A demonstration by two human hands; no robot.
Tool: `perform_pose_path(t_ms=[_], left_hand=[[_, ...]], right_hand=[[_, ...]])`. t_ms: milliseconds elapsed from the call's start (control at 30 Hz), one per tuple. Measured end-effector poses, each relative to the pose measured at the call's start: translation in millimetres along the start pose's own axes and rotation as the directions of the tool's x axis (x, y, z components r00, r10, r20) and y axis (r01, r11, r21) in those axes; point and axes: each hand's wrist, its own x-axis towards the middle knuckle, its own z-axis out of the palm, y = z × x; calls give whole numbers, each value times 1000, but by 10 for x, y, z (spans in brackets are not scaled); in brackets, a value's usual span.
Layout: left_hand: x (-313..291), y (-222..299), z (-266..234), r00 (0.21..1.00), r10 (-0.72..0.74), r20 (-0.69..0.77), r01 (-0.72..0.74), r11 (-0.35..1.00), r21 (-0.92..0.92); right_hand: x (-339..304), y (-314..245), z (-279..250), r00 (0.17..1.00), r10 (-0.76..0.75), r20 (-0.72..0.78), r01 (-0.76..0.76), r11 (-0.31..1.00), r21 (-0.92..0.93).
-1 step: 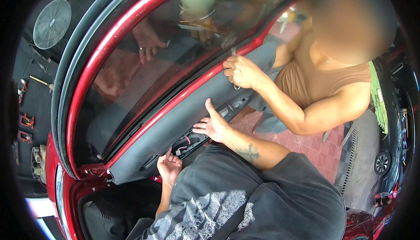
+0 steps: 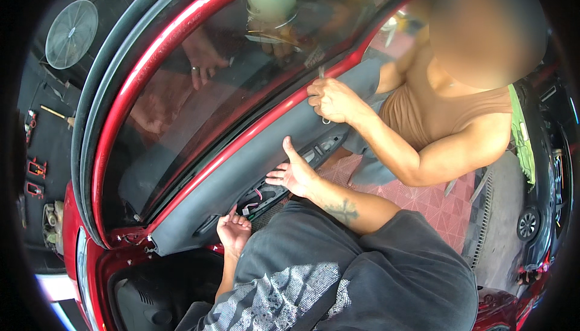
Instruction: The person removes a car door panel, uses a screwdriver to adjust components inside the door, and then reattaches the panel. The task involves handling the door panel and using a screwdriver to secure parts within the door frame.
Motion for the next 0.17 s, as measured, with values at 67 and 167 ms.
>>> perform_pose_path(t_ms=[67, 167], left_hand=[[-5, -20, -14, 1000, 9, 14, -9, 1000, 4], [40, -21, -108, 1000, 5, 27, -5, 1000, -1]], right_hand=[[36, 1, -23, 999, 11, -45, -11, 1000, 5], [109, 15, -113, 998, 40, -55, -39, 999, 20]])
